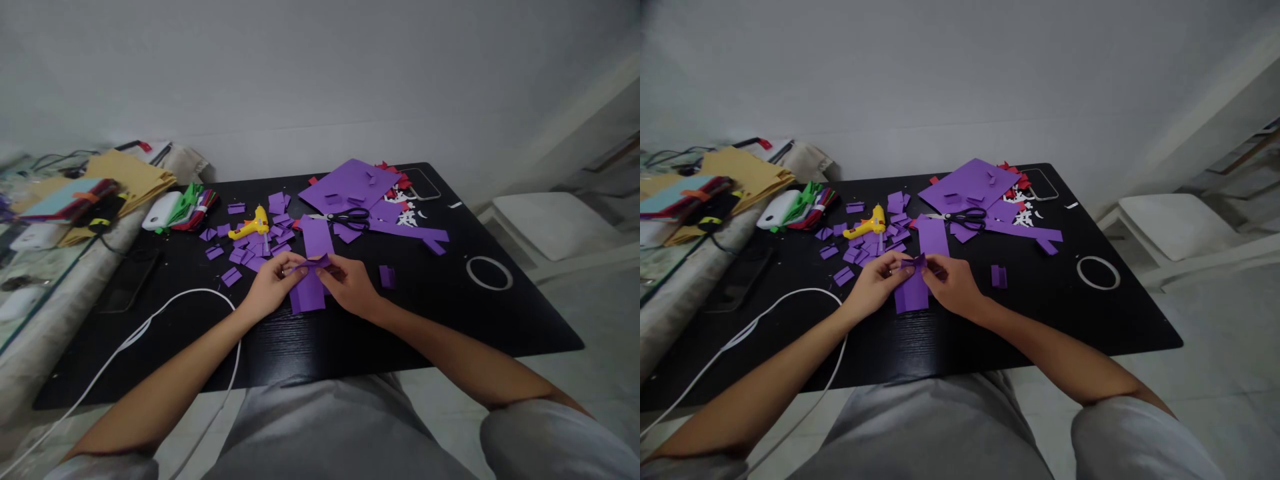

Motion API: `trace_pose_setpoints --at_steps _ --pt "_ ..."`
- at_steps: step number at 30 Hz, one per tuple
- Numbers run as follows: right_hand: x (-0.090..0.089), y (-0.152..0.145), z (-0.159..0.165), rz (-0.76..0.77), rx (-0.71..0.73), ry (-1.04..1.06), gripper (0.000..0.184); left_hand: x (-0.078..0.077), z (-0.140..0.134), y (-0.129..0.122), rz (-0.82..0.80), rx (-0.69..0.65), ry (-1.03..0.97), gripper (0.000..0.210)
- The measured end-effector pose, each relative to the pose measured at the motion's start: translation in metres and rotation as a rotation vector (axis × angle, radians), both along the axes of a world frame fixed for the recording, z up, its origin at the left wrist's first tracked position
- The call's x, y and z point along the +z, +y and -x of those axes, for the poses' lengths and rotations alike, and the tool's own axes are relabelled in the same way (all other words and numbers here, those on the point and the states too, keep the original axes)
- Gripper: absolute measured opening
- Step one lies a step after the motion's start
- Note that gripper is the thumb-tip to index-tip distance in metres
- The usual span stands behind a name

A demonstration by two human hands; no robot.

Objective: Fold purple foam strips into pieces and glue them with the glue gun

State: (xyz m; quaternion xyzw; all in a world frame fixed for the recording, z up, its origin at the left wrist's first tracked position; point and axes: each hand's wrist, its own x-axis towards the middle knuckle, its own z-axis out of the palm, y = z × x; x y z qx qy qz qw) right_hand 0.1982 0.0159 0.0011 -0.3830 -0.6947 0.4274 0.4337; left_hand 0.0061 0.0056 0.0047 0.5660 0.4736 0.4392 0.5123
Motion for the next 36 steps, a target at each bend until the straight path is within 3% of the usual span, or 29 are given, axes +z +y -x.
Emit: trace_pose_setpoints --at_steps 9,36 --pt "-0.003 -0.0018 0.0007 -0.022 0.006 -0.01 0.027 -0.0009 0.0002 0.0002 -0.036 0.028 0.038 0.025" --pt "-0.0065 -0.0028 0.0009 0.02 -0.007 -0.022 0.023 -0.0042 0.0006 0.0003 -0.022 0.015 0.001 0.018"
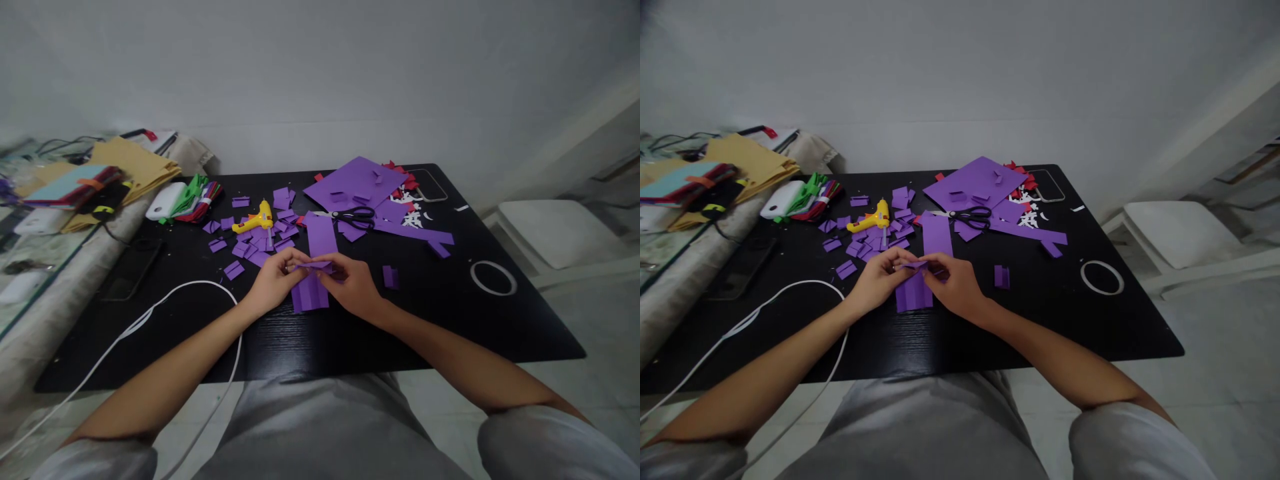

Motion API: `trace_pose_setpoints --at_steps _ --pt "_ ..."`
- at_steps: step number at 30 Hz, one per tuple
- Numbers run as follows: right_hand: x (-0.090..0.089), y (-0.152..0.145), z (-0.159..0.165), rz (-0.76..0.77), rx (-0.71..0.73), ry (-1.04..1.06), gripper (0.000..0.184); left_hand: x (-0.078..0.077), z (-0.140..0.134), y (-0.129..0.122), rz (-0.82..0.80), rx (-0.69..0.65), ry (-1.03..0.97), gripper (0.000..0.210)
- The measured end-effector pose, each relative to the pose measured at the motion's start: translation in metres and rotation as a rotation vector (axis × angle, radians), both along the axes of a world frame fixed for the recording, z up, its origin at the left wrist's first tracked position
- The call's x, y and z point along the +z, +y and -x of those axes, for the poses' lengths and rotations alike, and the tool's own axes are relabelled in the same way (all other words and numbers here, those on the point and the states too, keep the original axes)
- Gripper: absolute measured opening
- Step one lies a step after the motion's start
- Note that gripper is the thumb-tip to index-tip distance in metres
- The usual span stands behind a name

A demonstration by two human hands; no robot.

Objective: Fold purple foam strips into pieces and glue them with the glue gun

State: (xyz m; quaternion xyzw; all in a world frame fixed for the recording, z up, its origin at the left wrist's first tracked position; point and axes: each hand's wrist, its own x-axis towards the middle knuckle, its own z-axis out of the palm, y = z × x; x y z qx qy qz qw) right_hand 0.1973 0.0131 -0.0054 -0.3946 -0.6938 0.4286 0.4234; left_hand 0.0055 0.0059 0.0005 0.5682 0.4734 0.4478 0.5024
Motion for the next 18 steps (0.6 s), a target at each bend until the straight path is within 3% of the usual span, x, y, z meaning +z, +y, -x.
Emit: trace_pose_setpoints --at_steps 18 --pt "0.0016 -0.0006 0.0035 0.053 -0.005 0.042 0.013 0.0004 -0.0043 -0.002 0.065 0.006 -0.037 0.024"
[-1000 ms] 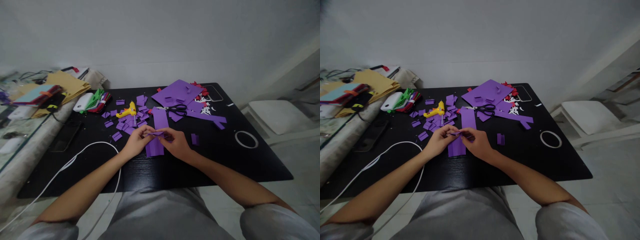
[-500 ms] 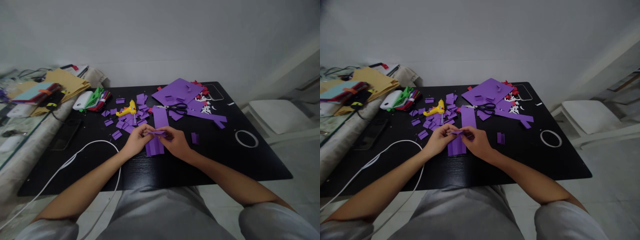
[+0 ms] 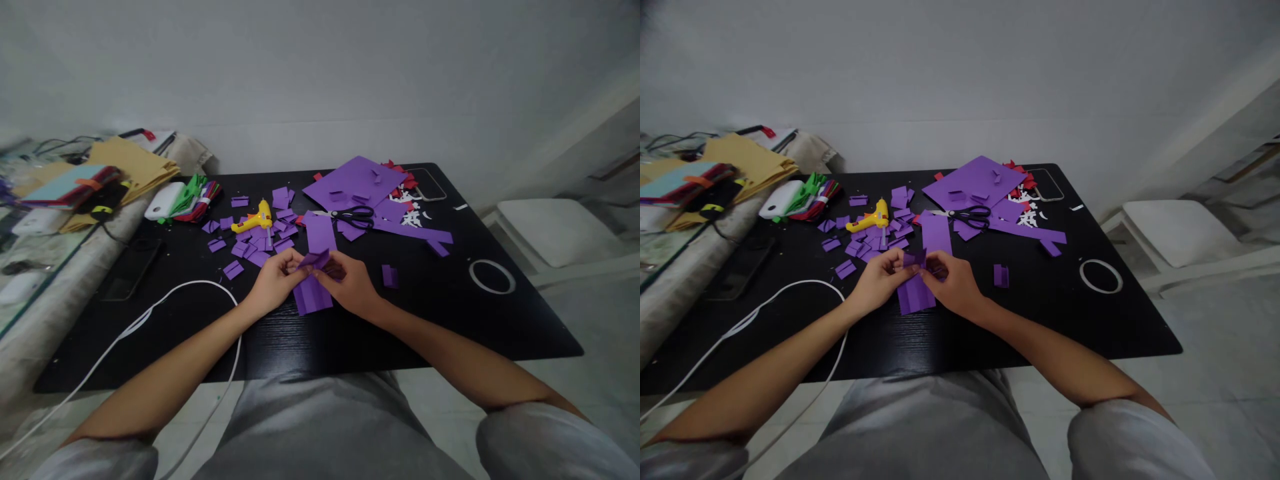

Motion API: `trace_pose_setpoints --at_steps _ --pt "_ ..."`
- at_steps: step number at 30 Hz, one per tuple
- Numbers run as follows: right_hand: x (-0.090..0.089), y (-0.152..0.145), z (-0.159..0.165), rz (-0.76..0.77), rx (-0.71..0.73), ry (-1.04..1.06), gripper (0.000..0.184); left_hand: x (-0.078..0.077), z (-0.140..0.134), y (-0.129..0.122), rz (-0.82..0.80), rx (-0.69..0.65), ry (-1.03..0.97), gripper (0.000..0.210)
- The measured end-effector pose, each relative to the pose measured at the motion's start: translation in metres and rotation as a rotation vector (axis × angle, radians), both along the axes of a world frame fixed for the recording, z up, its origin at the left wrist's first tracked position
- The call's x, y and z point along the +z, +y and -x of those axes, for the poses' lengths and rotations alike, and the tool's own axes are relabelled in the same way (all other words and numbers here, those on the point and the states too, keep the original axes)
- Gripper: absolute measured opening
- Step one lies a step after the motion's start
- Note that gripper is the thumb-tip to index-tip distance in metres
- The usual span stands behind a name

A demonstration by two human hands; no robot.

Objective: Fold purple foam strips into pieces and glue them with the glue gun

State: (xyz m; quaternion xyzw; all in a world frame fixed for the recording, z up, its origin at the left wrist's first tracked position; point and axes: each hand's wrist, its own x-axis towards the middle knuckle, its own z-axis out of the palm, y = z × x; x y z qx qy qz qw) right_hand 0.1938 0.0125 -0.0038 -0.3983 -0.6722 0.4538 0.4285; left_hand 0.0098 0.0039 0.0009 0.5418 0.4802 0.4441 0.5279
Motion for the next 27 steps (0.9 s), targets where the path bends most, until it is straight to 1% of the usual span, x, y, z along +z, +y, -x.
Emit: trace_pose_setpoints --at_steps 8,11,17,23,27 --pt "-0.01 0.002 0.003 0.042 -0.015 0.072 0.02 -0.004 -0.001 0.0 -0.014 0.004 0.021 0.021" --pt "-0.01 0.001 0.003 0.041 -0.013 0.068 0.02 -0.004 -0.001 0.0 -0.029 0.013 0.035 0.019" --pt "-0.009 -0.002 0.003 -0.021 0.02 0.048 0.018 -0.001 0.0 0.001 -0.017 -0.008 0.051 0.018" --pt "-0.011 -0.002 0.003 -0.006 0.031 0.052 0.018 -0.003 0.0 0.0 -0.06 0.016 0.082 0.017" --pt "-0.012 0.001 0.003 0.015 0.025 0.066 0.019 -0.006 0.001 0.002 -0.033 -0.001 0.069 0.018"
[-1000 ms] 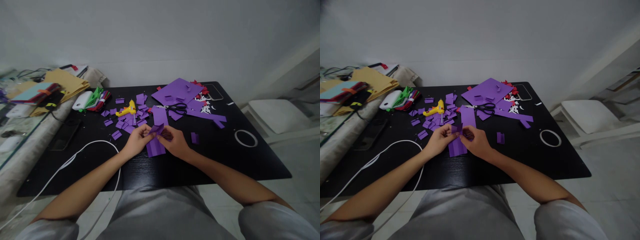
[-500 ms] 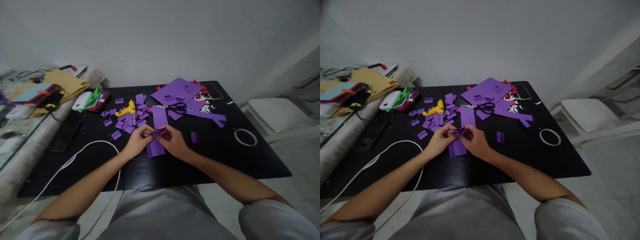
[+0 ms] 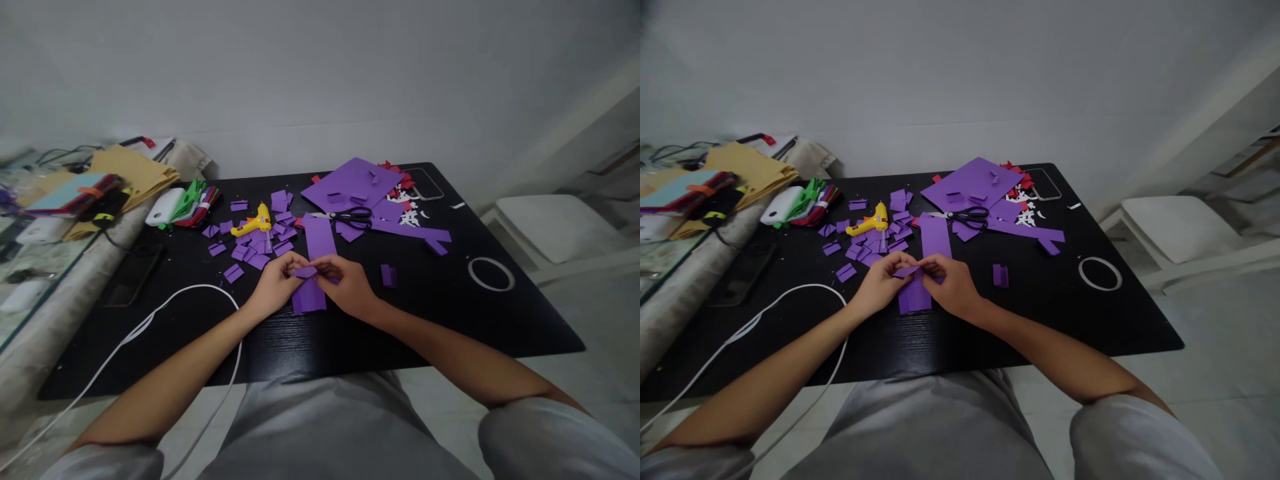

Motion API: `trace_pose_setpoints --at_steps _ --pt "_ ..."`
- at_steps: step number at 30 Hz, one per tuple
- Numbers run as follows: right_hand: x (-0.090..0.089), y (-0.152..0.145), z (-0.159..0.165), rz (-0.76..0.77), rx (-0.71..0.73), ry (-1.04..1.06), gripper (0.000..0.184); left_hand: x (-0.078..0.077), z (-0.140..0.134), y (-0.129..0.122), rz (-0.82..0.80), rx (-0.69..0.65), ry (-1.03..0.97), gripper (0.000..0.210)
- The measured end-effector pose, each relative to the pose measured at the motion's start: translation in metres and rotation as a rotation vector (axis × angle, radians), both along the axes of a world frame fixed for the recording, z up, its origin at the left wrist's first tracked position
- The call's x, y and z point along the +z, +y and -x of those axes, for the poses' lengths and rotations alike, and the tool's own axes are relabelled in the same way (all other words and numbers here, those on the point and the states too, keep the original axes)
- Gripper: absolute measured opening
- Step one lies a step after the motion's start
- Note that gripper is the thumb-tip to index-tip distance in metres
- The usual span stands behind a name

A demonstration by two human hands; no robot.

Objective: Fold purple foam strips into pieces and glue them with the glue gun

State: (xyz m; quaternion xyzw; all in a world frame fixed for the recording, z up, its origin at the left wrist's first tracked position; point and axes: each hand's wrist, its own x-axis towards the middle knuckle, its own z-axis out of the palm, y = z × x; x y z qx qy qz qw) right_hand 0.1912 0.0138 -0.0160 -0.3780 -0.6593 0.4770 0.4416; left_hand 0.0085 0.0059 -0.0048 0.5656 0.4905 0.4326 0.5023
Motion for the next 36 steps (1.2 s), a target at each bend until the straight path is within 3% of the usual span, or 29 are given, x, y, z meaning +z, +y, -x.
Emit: trace_pose_setpoints --at_steps 9,14,23,33,36 --pt "0.001 0.005 0.001 0.104 -0.011 0.015 0.017 -0.009 0.001 0.001 0.015 -0.035 -0.079 0.021" --pt "0.004 0.001 0.004 0.076 -0.037 -0.002 0.015 -0.011 -0.002 -0.001 0.018 -0.048 -0.109 0.026" --pt "0.002 0.005 0.002 0.027 -0.129 -0.064 0.015 -0.008 -0.001 -0.007 -0.06 -0.049 0.1 0.026" --pt "-0.004 0.008 0.003 0.066 -0.058 -0.064 0.012 -0.005 -0.003 -0.005 0.018 -0.087 0.005 0.032" --pt "-0.004 0.01 0.002 0.07 -0.054 -0.07 0.014 0.001 0.001 -0.006 -0.135 -0.101 0.185 0.036"
